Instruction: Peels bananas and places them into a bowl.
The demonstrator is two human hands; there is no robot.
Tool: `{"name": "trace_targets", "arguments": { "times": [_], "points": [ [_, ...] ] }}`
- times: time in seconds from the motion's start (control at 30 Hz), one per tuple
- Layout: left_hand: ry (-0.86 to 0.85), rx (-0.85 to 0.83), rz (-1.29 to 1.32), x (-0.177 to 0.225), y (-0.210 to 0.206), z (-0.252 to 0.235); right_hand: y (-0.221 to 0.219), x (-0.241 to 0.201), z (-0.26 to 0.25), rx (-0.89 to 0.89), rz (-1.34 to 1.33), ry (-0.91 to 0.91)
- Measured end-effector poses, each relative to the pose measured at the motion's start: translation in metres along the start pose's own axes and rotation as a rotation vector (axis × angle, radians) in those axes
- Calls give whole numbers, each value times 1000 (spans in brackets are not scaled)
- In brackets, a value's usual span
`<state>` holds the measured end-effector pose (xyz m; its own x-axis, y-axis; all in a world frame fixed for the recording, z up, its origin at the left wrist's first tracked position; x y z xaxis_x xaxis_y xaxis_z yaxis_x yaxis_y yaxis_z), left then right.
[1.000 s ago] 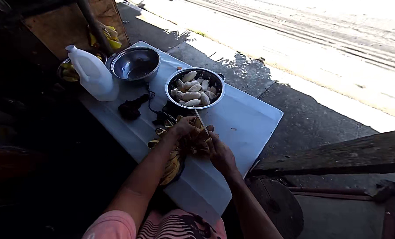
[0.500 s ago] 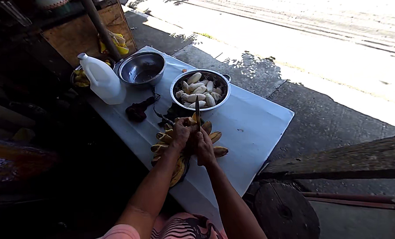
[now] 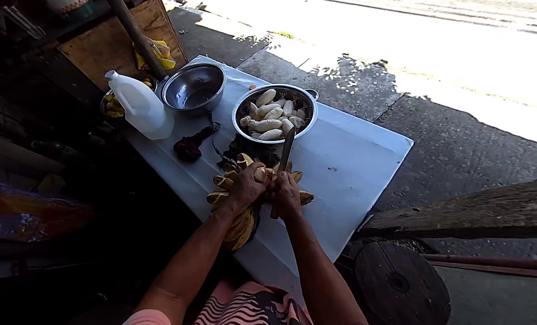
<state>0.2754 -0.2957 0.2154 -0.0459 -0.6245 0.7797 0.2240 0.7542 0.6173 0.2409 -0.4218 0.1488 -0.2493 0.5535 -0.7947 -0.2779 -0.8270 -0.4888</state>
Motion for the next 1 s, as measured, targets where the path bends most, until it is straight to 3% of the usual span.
{"name": "trace_targets", "arguments": {
  "times": [0.17, 0.3, 0.4, 0.47, 0.53, 0.57, 0.63, 0.7, 0.73, 0.87, 1.0],
  "points": [
    [101, 99, 186, -27, 9, 0, -4, -8, 21, -81, 87, 150],
    [115, 9, 447, -31, 10, -2, -14, 0, 3, -130, 543, 170],
    [132, -75, 466, -29, 9, 2, -16, -12, -4, -108, 812, 189],
    [103, -155, 428, -25, 6, 6, -16, -18, -2, -133, 813, 197],
    [83, -209, 383, -19, 6, 11, -18, -21, 9, -209, 650, 156],
    [74, -166, 358, -19, 9, 15, -19, -23, 18, -253, 534, 121],
    [35, 131, 274, -16, 24, 22, -22, -37, 31, -316, 315, 39],
    [-11, 352, 186, -9, 25, 28, -24, -67, 23, -319, 278, 35],
    [-32, 317, 156, -1, 14, 27, -26, -86, 13, -303, 297, 74],
    [-27, -179, -29, 29, -47, -8, -23, -143, -23, -161, 434, 208],
    [94, -320, -168, 23, -61, -54, 18, -110, -1, -77, 534, 250]
  ]
}}
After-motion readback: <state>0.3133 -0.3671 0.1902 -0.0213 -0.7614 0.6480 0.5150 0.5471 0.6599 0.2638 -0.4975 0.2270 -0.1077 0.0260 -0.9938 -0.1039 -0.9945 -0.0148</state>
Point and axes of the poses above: each hand's wrist, its own z-axis away from the middle knuckle, its own y-axis out of the back of the hand, x = y × z, the point moved 8 cm from there along -z, towards the middle knuckle, and after that the axes turned 1 degree about -z, right-handed, at the moved point
